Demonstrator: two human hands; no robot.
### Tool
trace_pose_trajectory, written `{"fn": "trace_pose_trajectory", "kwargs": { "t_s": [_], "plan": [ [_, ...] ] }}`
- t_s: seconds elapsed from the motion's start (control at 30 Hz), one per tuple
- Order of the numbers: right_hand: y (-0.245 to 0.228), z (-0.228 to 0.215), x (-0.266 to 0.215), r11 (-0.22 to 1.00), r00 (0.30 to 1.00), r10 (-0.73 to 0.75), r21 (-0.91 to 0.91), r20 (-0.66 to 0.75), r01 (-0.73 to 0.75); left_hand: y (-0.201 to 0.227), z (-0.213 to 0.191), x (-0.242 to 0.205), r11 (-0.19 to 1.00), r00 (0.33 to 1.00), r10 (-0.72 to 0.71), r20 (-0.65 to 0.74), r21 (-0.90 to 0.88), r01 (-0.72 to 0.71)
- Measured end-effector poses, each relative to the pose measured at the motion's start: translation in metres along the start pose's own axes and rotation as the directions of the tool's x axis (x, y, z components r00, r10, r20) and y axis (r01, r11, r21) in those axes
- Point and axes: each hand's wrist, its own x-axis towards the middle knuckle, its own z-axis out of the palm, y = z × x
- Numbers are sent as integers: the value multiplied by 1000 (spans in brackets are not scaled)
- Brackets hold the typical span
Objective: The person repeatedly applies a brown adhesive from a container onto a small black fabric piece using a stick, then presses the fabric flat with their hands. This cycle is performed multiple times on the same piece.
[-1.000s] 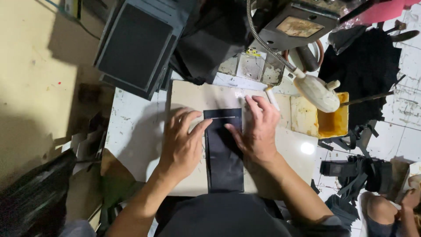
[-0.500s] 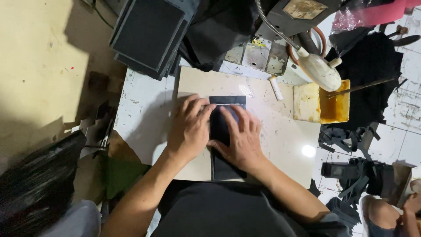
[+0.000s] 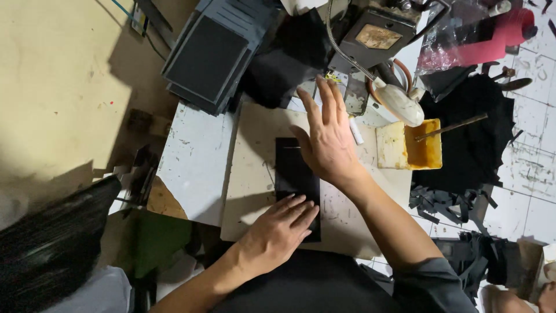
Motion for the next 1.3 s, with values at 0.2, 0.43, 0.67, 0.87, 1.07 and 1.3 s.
{"fn": "trace_pose_trajectory", "kwargs": {
  "t_s": [0.2, 0.43, 0.67, 0.87, 1.07, 1.3],
  "plan": [
    [11, 99, 6, 990, 986, -140, -14, 88, 142, -8, 16, -5, 995, 995, -96, 2, 12, 96],
    [19, 3, 9, 705, 995, -43, 708, 91, -34, -6, 13, -4, 987, 987, -152, 42, -49, 154],
    [12, -2, -84, 529, 860, 458, 708, 227, -469, -33, 4, 21, 711, 728, -609, -316, -625, 323],
    [8, 25, -114, 309, 819, 546, 865, 179, -395, -64, 38, 38, 474, 612, -746, -263, -856, 209],
    [8, 28, -114, 339, 807, 573, 856, 141, -390, -41, 19, 43, 634, 584, -727, -362, -680, 368],
    [5, 21, -113, 328, 806, 574, 861, 144, -388, -54, 17, 44, 262, 493, -862, -118, -937, 233]
  ]
}}
